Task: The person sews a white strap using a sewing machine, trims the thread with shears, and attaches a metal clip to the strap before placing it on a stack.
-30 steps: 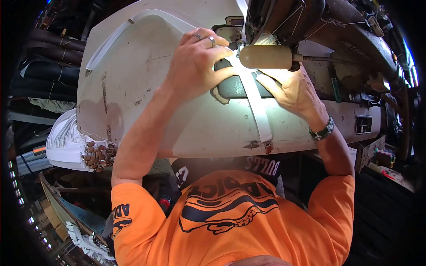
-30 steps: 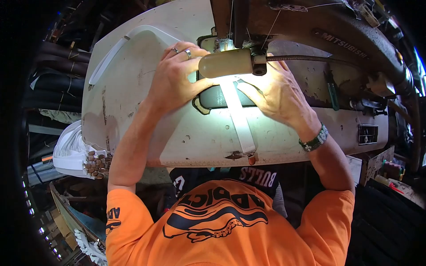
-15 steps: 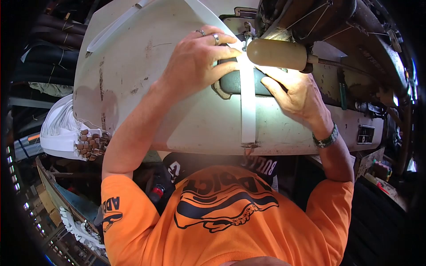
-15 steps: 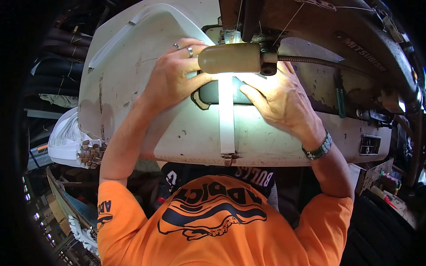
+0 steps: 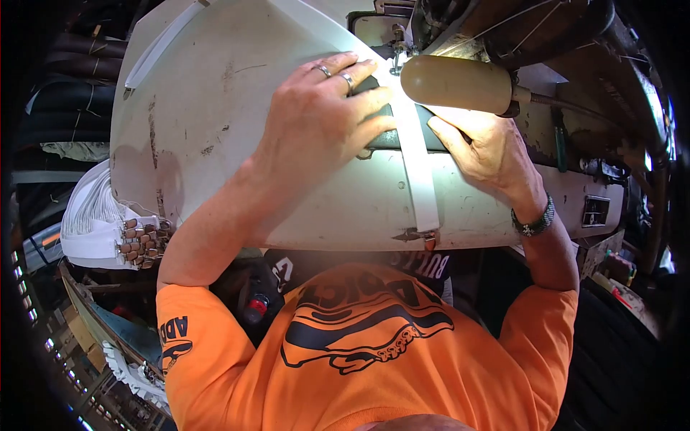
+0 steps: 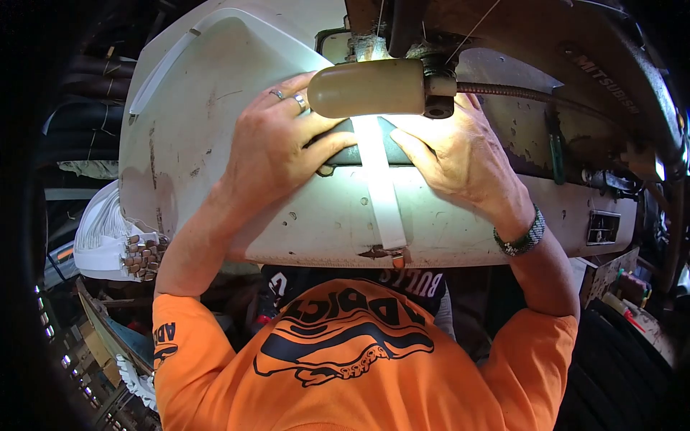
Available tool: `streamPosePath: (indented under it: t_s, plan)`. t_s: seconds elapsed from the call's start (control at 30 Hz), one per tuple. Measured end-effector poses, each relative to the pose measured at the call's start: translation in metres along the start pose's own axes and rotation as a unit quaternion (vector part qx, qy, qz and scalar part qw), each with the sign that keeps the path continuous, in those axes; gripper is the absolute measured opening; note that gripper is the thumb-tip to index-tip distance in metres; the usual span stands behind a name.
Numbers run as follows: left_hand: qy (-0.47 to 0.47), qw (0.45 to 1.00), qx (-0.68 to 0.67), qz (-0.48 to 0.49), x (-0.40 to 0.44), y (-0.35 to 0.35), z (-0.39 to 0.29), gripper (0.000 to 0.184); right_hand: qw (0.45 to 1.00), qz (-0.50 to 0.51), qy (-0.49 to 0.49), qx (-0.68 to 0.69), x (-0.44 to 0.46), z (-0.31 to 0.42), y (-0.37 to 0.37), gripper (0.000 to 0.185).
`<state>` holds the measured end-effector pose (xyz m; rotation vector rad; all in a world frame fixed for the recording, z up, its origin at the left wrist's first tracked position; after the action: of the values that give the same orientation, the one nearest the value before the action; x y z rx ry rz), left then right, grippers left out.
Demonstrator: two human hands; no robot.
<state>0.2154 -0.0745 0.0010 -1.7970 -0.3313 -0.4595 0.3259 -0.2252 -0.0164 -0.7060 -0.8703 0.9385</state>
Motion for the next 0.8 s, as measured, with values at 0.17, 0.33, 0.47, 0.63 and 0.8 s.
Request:
streamPosePath:
  t_s: [0.17, 0.33, 0.47, 0.63, 0.8]
  plan:
    - [0.011, 1.000, 0.009, 0.002, -0.002, -0.003, 0.002, 0.027, 1.000, 0.022, 0.014, -0.002, -0.001, -0.001, 0.003, 0.029]
    - [-0.014, 0.999, -0.012, 0.038, -0.005, 0.004, -0.006, 0.031, 0.999, 0.039, 0.021, -0.010, 0.002, 0.003, -0.002, 0.029]
    - [-0.026, 0.999, 0.005, 0.045, -0.005, 0.003, -0.013, 0.028, 0.999, 0.028, 0.021, -0.006, 0.000, 0.000, 0.000, 0.030]
    - [-0.037, 0.999, 0.009, 0.039, -0.006, 0.005, -0.015, 0.025, 1.000, 0.000, -0.014, -0.025, -0.002, 0.000, -0.001, 0.031]
    - [-0.037, 0.999, 0.006, 0.038, -0.006, 0.006, -0.014, 0.027, 1.000, 0.018, 0.009, -0.020, -0.003, -0.001, 0.000, 0.031]
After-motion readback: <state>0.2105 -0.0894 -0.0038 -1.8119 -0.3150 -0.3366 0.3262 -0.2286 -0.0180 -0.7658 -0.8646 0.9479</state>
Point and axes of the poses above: each hand's wrist, its own x-axis towards the middle knuckle, its own y-axis out of the palm, z = x × y, the point moved 7 cm from there along x, towards the middle knuckle, and after that the axes turned 1 degree about -z, right-handed, at the moved point
